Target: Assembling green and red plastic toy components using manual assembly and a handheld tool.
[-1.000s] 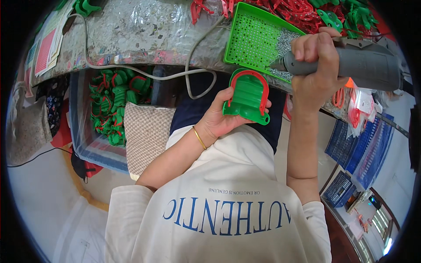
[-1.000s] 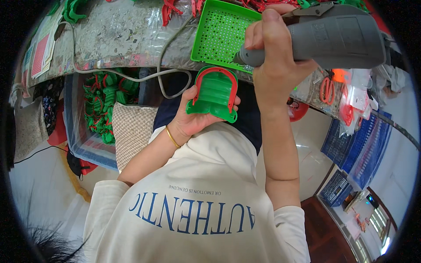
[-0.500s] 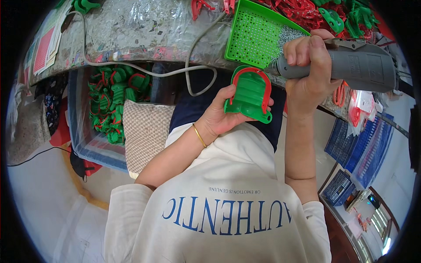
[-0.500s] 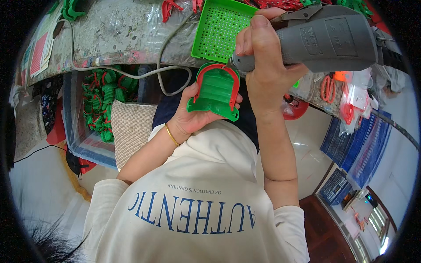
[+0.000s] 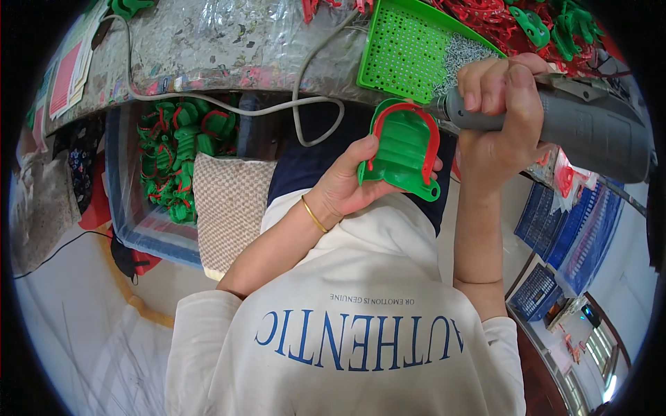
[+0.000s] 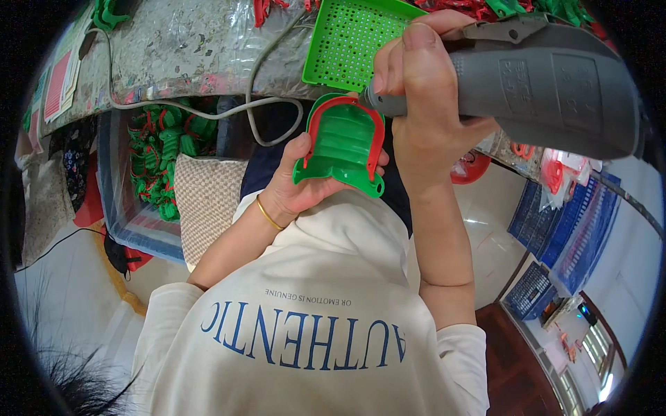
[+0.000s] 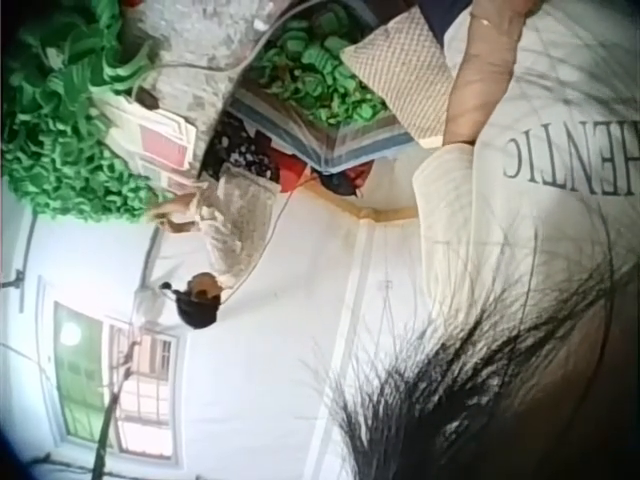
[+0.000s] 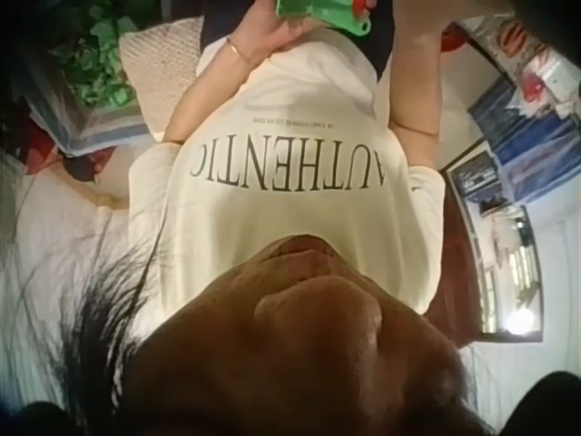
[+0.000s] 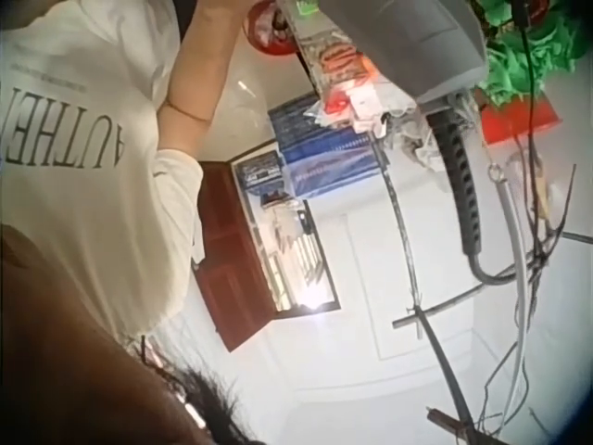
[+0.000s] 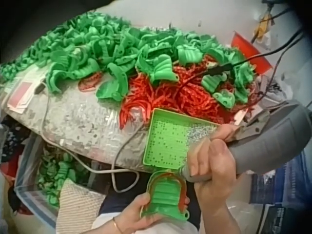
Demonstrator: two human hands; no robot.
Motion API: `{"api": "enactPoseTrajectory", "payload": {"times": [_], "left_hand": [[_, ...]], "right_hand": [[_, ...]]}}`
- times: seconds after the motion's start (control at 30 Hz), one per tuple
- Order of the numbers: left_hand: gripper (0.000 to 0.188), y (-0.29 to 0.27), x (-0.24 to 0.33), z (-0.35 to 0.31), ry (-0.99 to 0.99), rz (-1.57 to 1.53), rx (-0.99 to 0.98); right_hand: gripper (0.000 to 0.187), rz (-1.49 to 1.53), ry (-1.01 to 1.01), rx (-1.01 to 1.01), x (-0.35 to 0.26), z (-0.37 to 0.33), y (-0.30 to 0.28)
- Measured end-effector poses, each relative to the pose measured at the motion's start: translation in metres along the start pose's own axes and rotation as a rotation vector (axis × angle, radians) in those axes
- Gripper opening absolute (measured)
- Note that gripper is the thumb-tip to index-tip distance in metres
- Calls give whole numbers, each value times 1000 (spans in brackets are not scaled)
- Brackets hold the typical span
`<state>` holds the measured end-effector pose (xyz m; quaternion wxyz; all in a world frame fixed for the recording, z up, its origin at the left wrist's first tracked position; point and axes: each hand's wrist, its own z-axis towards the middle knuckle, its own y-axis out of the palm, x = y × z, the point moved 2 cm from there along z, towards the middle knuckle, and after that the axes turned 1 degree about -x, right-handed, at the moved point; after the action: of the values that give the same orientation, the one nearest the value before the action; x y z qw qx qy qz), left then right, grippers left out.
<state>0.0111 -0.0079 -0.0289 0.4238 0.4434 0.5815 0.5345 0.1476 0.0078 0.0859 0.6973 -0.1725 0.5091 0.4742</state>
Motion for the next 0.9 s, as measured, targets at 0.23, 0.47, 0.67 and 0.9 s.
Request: {"api": "enactPoseTrajectory", "payload": {"times": [0.23,0.47,0.67,0.9], "left_hand": [[75,7,1,-4,44,81,40],[71,-3,2,-7,31,36,91],[70,-3,1,-5,6,-27,77],[72,-7,1,-4,13,-58,94]], "right_hand": [[16,28,-6,-57,-3,-4,2],[21,183,60,-139,-13,15,-5],[15,78,-61,-59,6,24,-16],[13,-47,-29,118,50,10,-22]]}}
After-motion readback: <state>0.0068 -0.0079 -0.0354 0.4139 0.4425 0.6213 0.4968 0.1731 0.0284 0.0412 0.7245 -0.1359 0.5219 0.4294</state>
